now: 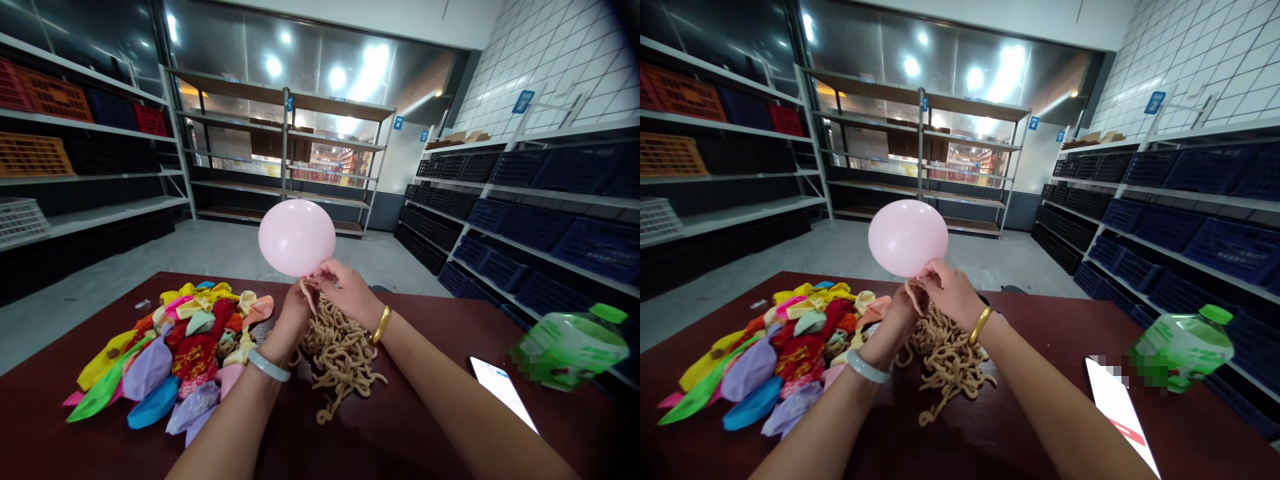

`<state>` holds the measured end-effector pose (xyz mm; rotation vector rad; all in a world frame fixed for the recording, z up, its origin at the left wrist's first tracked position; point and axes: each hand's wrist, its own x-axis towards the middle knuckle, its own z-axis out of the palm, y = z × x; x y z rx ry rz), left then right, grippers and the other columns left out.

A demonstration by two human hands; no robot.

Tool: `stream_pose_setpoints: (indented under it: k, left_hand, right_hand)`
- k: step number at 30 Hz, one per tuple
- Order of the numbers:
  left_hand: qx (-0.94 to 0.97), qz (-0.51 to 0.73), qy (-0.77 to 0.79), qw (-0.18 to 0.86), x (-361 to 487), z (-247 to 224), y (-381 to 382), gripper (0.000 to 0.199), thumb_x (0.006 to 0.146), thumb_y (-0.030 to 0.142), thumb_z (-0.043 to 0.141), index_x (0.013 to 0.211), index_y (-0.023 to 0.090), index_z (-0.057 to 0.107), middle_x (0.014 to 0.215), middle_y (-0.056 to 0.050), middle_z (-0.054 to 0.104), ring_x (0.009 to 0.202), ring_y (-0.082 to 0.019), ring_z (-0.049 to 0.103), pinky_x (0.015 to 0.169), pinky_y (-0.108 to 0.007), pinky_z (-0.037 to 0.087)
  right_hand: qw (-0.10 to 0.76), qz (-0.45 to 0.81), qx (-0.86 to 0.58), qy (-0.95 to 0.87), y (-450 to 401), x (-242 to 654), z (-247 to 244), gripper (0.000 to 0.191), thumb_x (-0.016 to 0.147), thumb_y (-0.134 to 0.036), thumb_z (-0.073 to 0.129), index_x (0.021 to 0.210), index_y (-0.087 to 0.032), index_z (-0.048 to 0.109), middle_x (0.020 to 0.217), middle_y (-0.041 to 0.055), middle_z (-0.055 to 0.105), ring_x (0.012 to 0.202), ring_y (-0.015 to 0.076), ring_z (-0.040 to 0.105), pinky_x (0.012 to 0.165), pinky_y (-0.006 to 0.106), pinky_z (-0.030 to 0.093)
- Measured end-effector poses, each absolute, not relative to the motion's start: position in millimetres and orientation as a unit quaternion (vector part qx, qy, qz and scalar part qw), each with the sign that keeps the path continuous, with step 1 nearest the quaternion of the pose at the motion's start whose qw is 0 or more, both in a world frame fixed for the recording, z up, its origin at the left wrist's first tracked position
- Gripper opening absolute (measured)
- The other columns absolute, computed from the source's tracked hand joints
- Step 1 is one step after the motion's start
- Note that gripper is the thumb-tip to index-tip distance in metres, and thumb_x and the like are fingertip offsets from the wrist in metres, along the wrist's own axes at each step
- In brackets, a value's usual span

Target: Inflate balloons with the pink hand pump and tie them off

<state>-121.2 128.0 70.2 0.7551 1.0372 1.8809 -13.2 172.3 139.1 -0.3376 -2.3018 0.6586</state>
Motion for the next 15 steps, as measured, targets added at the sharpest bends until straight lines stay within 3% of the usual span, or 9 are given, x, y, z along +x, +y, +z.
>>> stream_pose_setpoints:
  k: [4,10,15]
  left_hand:
    - [0.316,0.756,0.442,0.364,-118,72,122,0.015,0.075,0.032,0.062,0.077,0.019,0.054,0.055,0.005,0.046,0.049,-0.01,0.04,0.048,-0.022,0.03]
    - [0.287,0.748,0.442,0.403,-110,77,118,0.029,0.077,0.041,0.061,0.07,0.02,0.043,0.049,0.009,0.031,0.039,-0.005,0.024,0.041,-0.019,0.017]
    - [0.287,0.739,0.443,0.42,-106,76,117,0.027,0.074,0.041,0.065,0.081,0.018,0.053,0.053,0.007,0.042,0.041,-0.007,0.034,0.041,-0.019,0.023]
  right_hand:
    - [0.374,0.208,-0.171,-0.888,176,-11,132,0.006,0.084,-0.02,0.066,0.087,-0.021,0.071,0.092,0.0052,0.071,0.084,0.0184,0.063,0.078,0.031,0.047]
    - [0.362,0.248,-0.161,-0.884,179,-1,125,0.025,0.084,-0.009,0.06,0.095,-0.025,0.075,0.101,0.0043,0.072,0.092,0.0184,0.065,0.087,0.033,0.047]
    - [0.389,0.257,-0.112,-0.878,183,8,116,0.027,0.081,-0.009,0.062,0.099,-0.025,0.073,0.104,0.0043,0.069,0.097,0.0184,0.063,0.088,0.033,0.048]
